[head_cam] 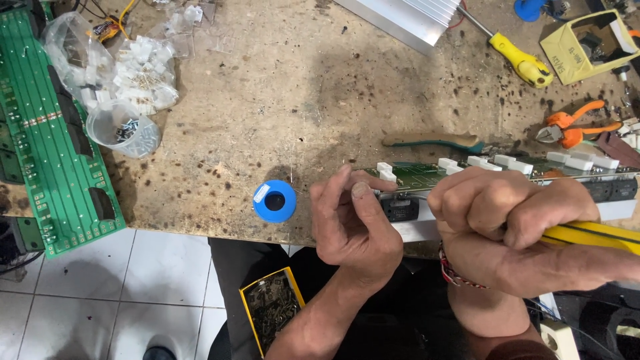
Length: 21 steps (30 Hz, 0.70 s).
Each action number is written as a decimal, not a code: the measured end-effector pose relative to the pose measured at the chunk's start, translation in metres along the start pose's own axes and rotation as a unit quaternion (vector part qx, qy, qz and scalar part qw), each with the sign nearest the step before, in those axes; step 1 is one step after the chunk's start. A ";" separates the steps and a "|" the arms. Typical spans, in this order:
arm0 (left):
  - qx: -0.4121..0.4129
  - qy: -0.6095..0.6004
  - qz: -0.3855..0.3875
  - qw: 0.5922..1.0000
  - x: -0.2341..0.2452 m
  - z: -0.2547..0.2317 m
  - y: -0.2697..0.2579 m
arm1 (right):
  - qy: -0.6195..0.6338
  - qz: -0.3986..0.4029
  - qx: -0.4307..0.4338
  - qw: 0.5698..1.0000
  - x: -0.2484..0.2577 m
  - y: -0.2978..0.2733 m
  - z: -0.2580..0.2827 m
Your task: The person is working on a long circuit board with multiple black components, using a screwdriver to adjust parts and a soldering iron to apply heat. They also use pliers to manipulate small metal pieces and select screws from a yellow container.
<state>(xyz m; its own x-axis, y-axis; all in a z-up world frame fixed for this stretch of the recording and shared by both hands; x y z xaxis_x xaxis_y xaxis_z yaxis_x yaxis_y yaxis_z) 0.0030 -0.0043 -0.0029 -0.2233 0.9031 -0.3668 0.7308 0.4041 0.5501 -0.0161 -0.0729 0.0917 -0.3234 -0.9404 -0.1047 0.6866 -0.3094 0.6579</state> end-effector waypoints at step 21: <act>0.001 -0.017 -0.012 1.000 -0.002 -0.002 0.002 | 0.427 -0.394 0.219 0.784 0.067 -0.038 0.015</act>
<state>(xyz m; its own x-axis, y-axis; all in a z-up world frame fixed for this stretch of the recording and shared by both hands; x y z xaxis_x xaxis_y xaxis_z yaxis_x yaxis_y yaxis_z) 0.0034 -0.0051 -0.0002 -0.2190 0.8878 -0.4048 0.7264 0.4253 0.5399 -0.0738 -0.1219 0.0712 0.1473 -0.2895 -0.9458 0.1435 -0.9398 0.3100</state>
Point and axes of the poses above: each hand's wrist, its own y-axis towards the middle knuckle, its own x-axis out of the back of the hand, z = x × y, the point moved 2 cm from there along y, towards the middle knuckle, and after that the axes turned 3 degrees about -x, right-handed, at the moved point
